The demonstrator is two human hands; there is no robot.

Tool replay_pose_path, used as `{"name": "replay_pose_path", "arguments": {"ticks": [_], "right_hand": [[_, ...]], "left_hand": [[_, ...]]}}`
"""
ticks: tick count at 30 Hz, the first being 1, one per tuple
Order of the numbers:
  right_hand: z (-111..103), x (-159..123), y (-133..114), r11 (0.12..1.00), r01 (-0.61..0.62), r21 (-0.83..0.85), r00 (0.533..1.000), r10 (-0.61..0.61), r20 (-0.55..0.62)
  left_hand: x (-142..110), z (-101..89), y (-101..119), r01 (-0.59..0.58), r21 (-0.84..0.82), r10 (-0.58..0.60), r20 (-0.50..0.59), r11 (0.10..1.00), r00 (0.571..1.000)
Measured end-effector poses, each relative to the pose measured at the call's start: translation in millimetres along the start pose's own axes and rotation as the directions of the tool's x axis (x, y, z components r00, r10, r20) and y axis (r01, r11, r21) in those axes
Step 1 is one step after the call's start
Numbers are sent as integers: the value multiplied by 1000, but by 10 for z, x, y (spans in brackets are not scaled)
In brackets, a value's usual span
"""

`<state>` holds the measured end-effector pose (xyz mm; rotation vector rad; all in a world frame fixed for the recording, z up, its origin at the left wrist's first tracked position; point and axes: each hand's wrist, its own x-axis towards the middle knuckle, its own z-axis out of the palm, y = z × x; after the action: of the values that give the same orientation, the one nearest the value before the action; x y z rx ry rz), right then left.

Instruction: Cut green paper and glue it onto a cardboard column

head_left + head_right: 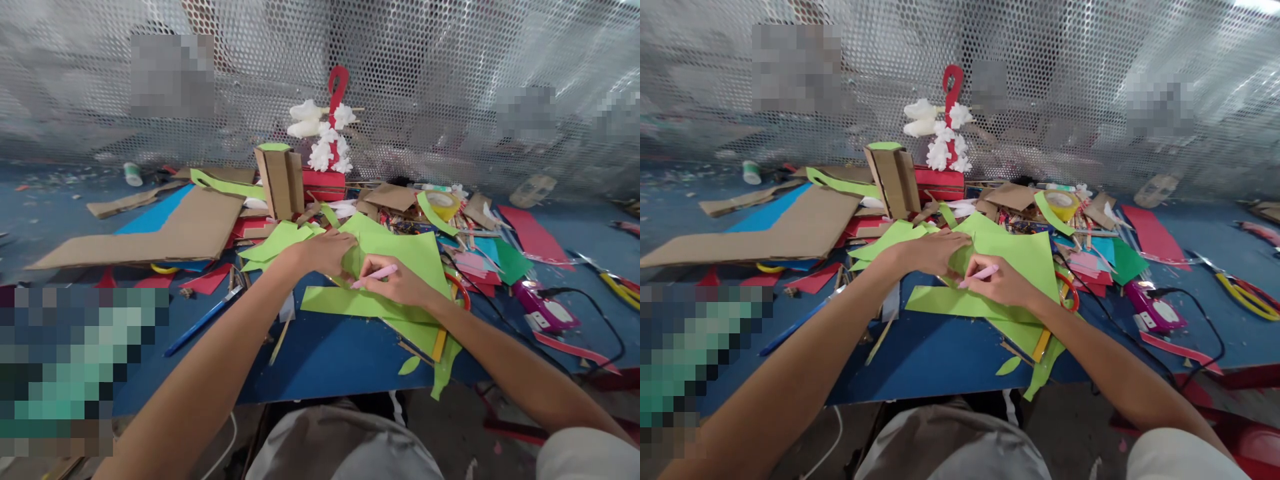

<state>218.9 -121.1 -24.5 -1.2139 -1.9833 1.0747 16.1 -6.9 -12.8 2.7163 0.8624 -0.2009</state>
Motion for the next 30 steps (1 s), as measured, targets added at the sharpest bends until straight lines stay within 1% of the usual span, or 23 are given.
{"name": "replay_pose_path", "arguments": {"ticks": [5, 10, 15, 17, 20, 22, 24, 25, 27, 29, 30], "right_hand": [[16, -1, -28, 999, -34, -30, 999, 34, -11], [18, 2, -33, 1000, -1, -9, 1000, 1, -1], [-53, -8, -13, 1000, -16, 2, 1000, 16, 7], [-117, -16, -18, 1000, -20, 21, 999, 21, -30], [-232, -19, -9, 999, -3, 43, 988, 9, -155], [-310, -9, 35, 1000, 15, -18, 968, -19, -249], [-384, 6, 111, 986, 17, -168, 954, -66, -294], [-419, 13, 157, 965, 16, -263, 955, -92, -282], [-481, 25, 246, 902, 26, -431, 972, -123, -199], [-528, 27, 312, 849, 39, -527, 981, -132, -140], [-545, 25, 333, 832, 43, -553, 983, -135, -128]], "left_hand": [[-9, -11, 18, 2, 0, -2, 4, 1000, 1000], [-6, -9, 15, -20, -3, 20, -5, 1000, 1000], [7, 12, -7, -9, -37, 9, -25, 999, 1000], [9, 14, -16, -12, -41, 12, -16, 999, 1000], [5, 24, -33, -19, -21, 19, -9, 1000, 1000], [-3, 41, -49, -27, -13, 27, -18, 1000, 999], [-14, 64, -74, -40, -14, 40, -29, 999, 999], [-20, 76, -90, -54, -13, 53, -40, 998, 998], [-38, 93, -134, -93, 3, 93, -76, 996, 993], [-69, 93, -194, -126, 39, 130, -119, 991, 984], [-92, 86, -229, -124, 61, 131, -139, 990, 982]]}}
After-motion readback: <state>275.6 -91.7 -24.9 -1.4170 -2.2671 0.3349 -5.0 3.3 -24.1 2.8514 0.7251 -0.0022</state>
